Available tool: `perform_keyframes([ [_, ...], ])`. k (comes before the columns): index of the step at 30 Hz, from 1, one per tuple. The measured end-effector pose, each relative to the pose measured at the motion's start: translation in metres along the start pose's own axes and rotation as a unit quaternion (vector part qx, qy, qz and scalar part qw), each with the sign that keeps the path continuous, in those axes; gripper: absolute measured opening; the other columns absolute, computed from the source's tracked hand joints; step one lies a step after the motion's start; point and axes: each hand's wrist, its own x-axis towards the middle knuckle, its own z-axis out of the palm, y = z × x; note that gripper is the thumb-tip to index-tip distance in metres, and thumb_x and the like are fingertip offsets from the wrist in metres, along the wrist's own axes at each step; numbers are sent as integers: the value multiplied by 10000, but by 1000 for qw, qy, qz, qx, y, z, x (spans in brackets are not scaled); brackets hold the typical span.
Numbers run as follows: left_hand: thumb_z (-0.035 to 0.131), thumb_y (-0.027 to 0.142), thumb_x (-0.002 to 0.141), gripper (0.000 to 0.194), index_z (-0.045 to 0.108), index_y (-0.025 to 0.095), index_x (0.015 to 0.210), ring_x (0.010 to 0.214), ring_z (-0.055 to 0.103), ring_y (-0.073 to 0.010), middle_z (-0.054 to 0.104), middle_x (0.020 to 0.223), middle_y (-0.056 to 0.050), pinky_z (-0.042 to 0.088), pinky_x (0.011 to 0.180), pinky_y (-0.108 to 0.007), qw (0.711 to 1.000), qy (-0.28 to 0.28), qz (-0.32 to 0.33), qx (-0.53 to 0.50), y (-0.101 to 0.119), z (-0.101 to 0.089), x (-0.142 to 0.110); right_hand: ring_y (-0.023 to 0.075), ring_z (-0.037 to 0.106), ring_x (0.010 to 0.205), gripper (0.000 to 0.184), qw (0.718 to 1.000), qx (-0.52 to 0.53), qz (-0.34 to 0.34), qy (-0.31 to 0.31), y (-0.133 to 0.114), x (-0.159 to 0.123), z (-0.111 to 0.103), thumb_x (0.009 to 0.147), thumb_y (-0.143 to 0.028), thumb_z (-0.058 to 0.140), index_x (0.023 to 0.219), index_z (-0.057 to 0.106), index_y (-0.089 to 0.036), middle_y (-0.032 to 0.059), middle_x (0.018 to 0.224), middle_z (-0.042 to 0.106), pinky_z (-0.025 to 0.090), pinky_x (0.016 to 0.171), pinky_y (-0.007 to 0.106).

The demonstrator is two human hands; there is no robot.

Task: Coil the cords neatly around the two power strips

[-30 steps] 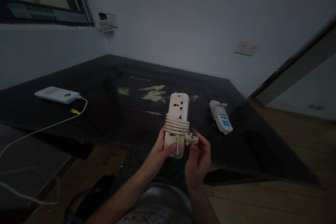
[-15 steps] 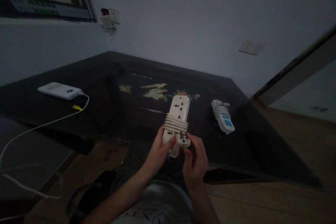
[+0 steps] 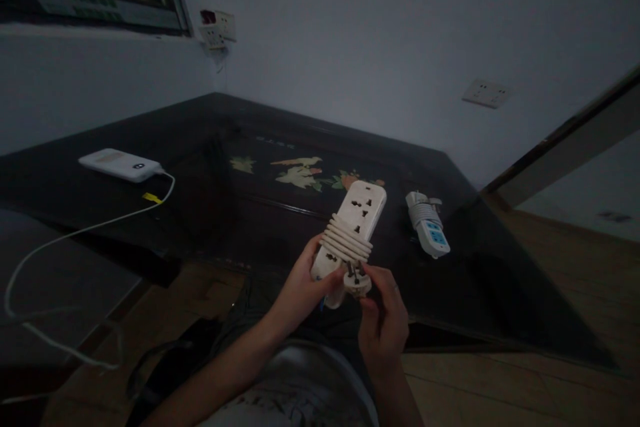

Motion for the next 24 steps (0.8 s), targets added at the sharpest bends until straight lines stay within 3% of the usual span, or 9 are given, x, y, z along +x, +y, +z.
perform_keyframes([
  [6,804,375,614,800,415,153,1278,1100,572,-262,584,1239,-136,458,891,-309,995,-74,-64,-33,13,-1,-4,207,592,918,300,1000,-17,5,15,-7,1,-5,964,-319,390,1216,528,-233,69,1002,617,483,752,338],
  [13,690,340,761,633,384,156,1283,1112,563,-240,570,1259,-129,453,912,-308,998,-60,-26,-23,7,-1,-4,169,578,908,274,999,18,27,-8,-4,6,-7,965,-310,402,1190,543,-241,44,995,605,474,762,279],
  [24,624,386,815,631,336,151,1325,1060,579,-227,563,1239,-121,476,866,-297,998,-60,-22,4,4,3,-6,141,552,853,254,996,33,38,-67,-5,11,-18,964,-303,431,1191,531,-249,22,956,571,454,743,246],
])
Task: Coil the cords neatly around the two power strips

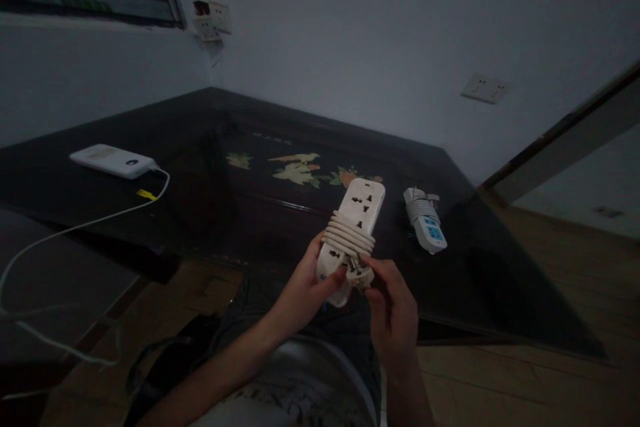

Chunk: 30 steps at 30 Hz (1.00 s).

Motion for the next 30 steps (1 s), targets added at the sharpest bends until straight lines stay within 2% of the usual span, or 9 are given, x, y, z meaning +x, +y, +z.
perform_keyframes([
  [5,583,361,852,571,345,145,1323,1189,515,-243,524,1310,-131,414,995,-328,999,-3,31,11,1,-1,0,148,550,848,248,999,-3,-17,-28,-3,4,-7,950,-311,473,1180,531,-239,25,945,572,461,737,255],
  [12,582,324,852,570,350,127,1333,1234,492,-244,504,1357,-147,395,1029,-327,995,-6,79,65,4,-6,1,151,566,885,280,998,-43,-32,-21,-15,4,-6,942,-260,487,1220,510,-230,40,984,582,486,747,256],
  [17,598,276,831,663,268,134,1387,1197,534,-232,516,1353,-145,453,962,-293,988,45,92,119,10,-3,-3,150,556,898,289,992,-115,-41,27,-18,-1,-5,928,-240,505,1215,542,-233,45,997,546,493,741,252],
  [21,609,249,821,684,260,159,1402,1180,549,-226,521,1352,-133,479,923,-281,984,50,93,144,9,-1,-5,177,549,989,297,992,-102,-27,67,-10,-9,4,937,-268,480,1227,539,-247,63,1086,546,490,798,301],
  [24,625,248,812,706,252,165,1406,1165,559,-234,519,1350,-140,492,902,-287,989,37,73,121,6,-1,-5,203,539,1028,307,993,-72,-5,94,-4,-15,17,947,-323,449,1234,531,-251,77,1124,531,485,821,351],
  [27,678,291,776,763,255,168,1399,1163,560,-249,520,1341,-150,498,896,-298,998,16,42,42,4,0,-4,229,525,1026,388,991,-60,-2,118,-1,-18,29,926,-420,468,1269,500,-242,95,1113,500,489,798,380],
  [30,719,313,738,767,305,172,1368,1141,571,-248,549,1303,-140,489,905,-303,999,24,30,-10,3,0,-1,230,526,1024,412,991,-57,5,124,1,-21,36,887,-367,555,1276,495,-249,92,1098,495,493,793,372],
])
